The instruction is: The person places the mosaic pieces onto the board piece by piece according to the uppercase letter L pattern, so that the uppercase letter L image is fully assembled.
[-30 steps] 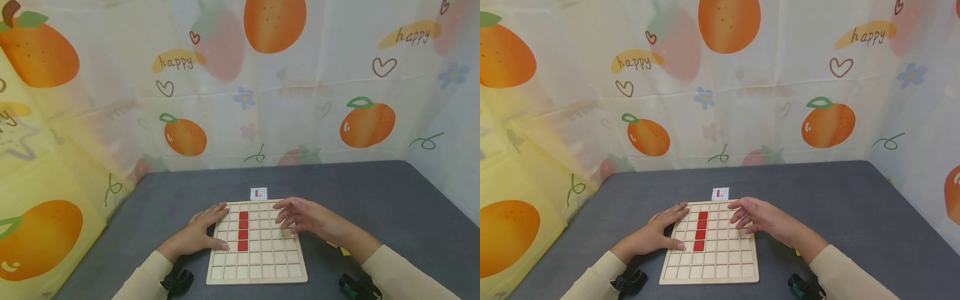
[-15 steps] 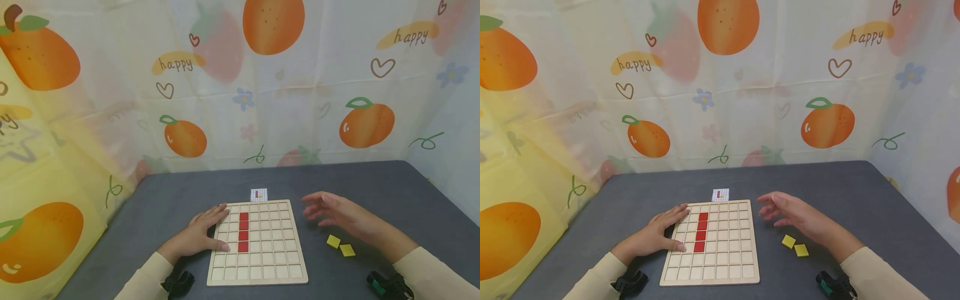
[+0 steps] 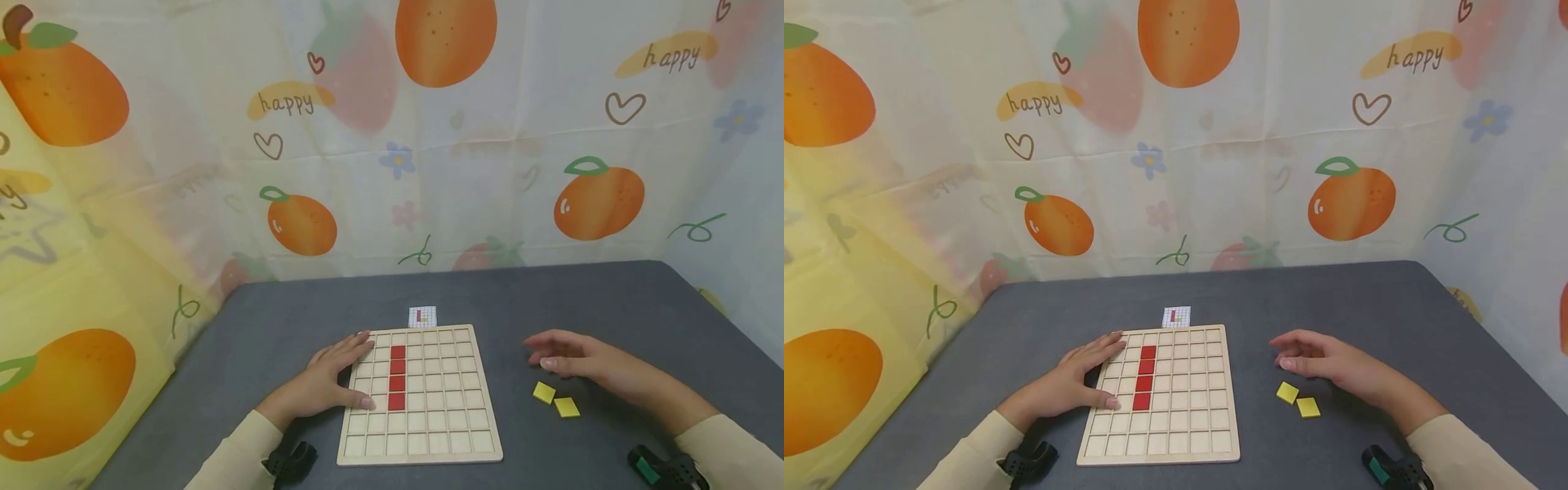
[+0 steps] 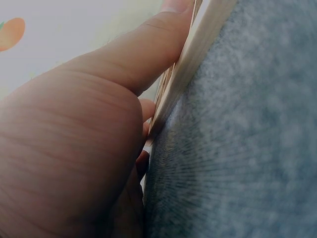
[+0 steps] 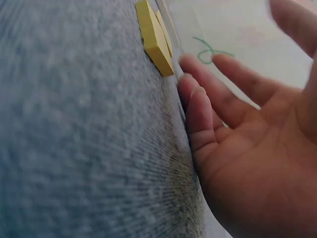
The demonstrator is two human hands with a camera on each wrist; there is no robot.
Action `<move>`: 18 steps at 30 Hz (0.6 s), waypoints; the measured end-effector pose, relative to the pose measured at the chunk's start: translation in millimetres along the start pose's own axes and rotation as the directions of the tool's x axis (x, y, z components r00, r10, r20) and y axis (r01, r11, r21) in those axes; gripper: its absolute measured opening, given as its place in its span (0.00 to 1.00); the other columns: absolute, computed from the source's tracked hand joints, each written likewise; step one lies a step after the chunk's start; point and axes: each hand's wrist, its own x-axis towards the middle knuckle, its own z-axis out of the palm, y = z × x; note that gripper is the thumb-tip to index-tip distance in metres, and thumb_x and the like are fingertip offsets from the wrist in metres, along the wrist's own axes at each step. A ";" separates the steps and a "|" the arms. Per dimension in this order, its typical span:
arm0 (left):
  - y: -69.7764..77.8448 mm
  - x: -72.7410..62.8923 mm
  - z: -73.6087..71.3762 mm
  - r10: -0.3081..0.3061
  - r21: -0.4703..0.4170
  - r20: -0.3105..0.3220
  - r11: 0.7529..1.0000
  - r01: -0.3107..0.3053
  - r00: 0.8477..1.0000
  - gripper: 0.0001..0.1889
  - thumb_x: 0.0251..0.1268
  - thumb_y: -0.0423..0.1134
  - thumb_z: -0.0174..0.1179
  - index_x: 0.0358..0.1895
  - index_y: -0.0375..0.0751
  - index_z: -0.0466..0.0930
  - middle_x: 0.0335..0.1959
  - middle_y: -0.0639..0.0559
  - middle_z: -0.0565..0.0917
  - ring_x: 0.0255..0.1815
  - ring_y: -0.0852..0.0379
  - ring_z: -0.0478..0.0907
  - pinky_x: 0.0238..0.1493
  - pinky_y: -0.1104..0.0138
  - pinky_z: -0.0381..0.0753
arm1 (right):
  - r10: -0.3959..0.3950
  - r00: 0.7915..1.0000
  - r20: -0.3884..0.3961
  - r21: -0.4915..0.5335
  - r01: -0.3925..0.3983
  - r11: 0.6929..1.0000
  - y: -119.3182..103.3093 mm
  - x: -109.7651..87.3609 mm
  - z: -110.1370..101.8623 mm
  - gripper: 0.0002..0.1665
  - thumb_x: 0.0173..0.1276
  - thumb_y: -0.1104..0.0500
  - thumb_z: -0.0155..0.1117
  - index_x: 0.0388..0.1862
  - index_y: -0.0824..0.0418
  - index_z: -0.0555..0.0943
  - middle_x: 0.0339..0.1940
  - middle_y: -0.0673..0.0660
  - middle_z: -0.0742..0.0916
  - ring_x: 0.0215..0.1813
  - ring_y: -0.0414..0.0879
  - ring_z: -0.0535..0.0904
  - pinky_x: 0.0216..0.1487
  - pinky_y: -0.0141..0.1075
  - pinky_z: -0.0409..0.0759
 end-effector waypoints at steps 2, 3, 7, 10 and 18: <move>-0.4 -0.1 0.0 -0.001 0.003 0.001 1.000 0.001 1.000 0.57 0.60 0.63 0.80 0.88 0.44 0.62 0.90 0.49 0.54 0.89 0.41 0.45 0.79 0.33 0.39 | -0.017 0.999 0.049 0.003 0.017 1.000 1.1 -0.7 0.1 0.31 0.87 0.59 0.59 0.81 0.71 0.69 0.68 0.66 0.81 0.64 0.52 0.81 0.60 0.39 0.82; -0.4 -0.1 -0.1 -0.003 0.003 0.001 1.000 0.003 1.000 0.57 0.60 0.63 0.80 0.88 0.44 0.62 0.90 0.49 0.54 0.89 0.41 0.45 0.79 0.33 0.39 | -0.036 0.996 0.077 0.007 0.035 0.999 1.8 -0.8 0.0 0.31 0.87 0.60 0.60 0.81 0.72 0.69 0.67 0.67 0.81 0.62 0.52 0.81 0.59 0.39 0.82; -0.3 0.3 0.0 -0.011 0.000 0.003 1.000 0.011 1.000 0.57 0.60 0.63 0.80 0.88 0.44 0.62 0.90 0.50 0.54 0.89 0.42 0.45 0.79 0.33 0.39 | -0.094 0.982 0.165 0.018 0.093 0.996 3.8 -1.1 0.3 0.28 0.84 0.66 0.61 0.78 0.71 0.73 0.66 0.70 0.81 0.57 0.51 0.80 0.56 0.38 0.82; -0.4 0.4 0.1 -0.015 -0.001 0.003 1.000 0.015 1.000 0.57 0.60 0.63 0.80 0.88 0.45 0.62 0.90 0.50 0.54 0.89 0.42 0.45 0.79 0.33 0.38 | -0.088 0.982 0.170 -0.040 0.096 0.995 3.7 -0.6 1.5 0.26 0.82 0.67 0.63 0.76 0.66 0.78 0.66 0.67 0.82 0.58 0.52 0.79 0.55 0.37 0.80; -1.3 0.5 0.4 -0.009 0.000 0.002 1.000 0.009 1.000 0.57 0.60 0.63 0.80 0.88 0.45 0.61 0.90 0.50 0.54 0.89 0.43 0.45 0.79 0.34 0.38 | -0.051 0.986 0.161 -0.143 0.074 0.987 -0.9 -0.3 5.2 0.24 0.78 0.66 0.67 0.71 0.59 0.83 0.64 0.62 0.83 0.60 0.53 0.80 0.55 0.37 0.80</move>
